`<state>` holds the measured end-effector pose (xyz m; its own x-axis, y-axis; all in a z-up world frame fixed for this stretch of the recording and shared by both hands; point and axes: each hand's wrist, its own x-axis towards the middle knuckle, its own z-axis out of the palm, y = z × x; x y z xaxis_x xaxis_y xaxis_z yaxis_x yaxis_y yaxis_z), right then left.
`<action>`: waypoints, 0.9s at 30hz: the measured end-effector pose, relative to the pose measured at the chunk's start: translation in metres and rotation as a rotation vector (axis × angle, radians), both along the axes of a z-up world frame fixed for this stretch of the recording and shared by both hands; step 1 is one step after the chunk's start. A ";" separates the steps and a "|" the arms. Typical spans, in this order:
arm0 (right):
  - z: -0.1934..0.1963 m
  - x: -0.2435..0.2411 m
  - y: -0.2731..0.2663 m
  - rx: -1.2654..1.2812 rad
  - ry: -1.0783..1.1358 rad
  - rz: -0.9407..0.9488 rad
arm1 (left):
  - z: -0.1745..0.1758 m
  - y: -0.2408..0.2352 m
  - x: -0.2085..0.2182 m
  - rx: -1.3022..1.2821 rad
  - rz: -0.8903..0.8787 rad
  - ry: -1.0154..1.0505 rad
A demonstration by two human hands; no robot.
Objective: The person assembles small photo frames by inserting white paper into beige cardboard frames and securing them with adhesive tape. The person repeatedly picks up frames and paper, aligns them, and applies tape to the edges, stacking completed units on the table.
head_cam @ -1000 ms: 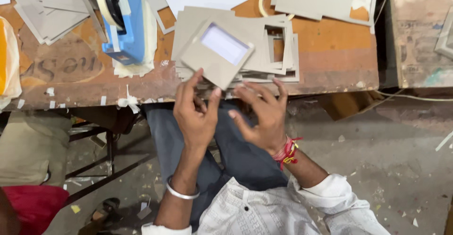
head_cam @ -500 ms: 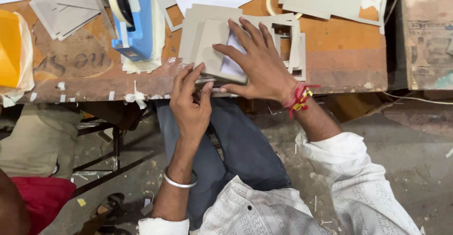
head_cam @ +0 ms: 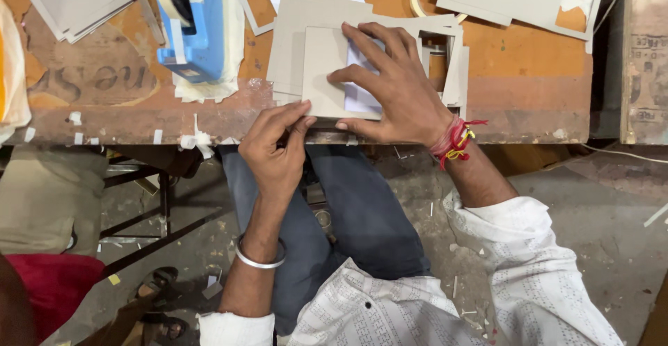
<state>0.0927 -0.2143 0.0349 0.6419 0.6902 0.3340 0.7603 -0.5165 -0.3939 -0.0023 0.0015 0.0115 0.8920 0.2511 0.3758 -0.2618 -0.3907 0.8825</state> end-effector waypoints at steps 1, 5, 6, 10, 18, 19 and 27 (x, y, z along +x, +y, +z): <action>0.000 0.002 -0.001 0.012 0.012 0.025 | -0.001 0.001 0.000 -0.013 -0.004 -0.001; 0.004 0.005 -0.005 0.026 0.057 0.074 | -0.006 0.004 0.001 -0.019 -0.037 -0.047; 0.004 0.006 -0.004 0.030 0.063 0.071 | -0.007 0.004 0.000 -0.019 -0.030 -0.032; 0.005 0.006 -0.002 0.040 0.076 0.061 | -0.009 0.002 -0.001 -0.051 0.014 0.027; 0.006 0.004 0.002 0.052 0.067 0.025 | -0.012 -0.001 -0.003 -0.043 0.023 0.011; 0.006 0.004 0.002 0.055 0.070 0.024 | -0.012 0.003 -0.004 -0.045 0.014 0.058; 0.008 0.000 0.004 0.068 0.078 -0.001 | 0.007 0.096 0.041 -0.020 0.435 -0.117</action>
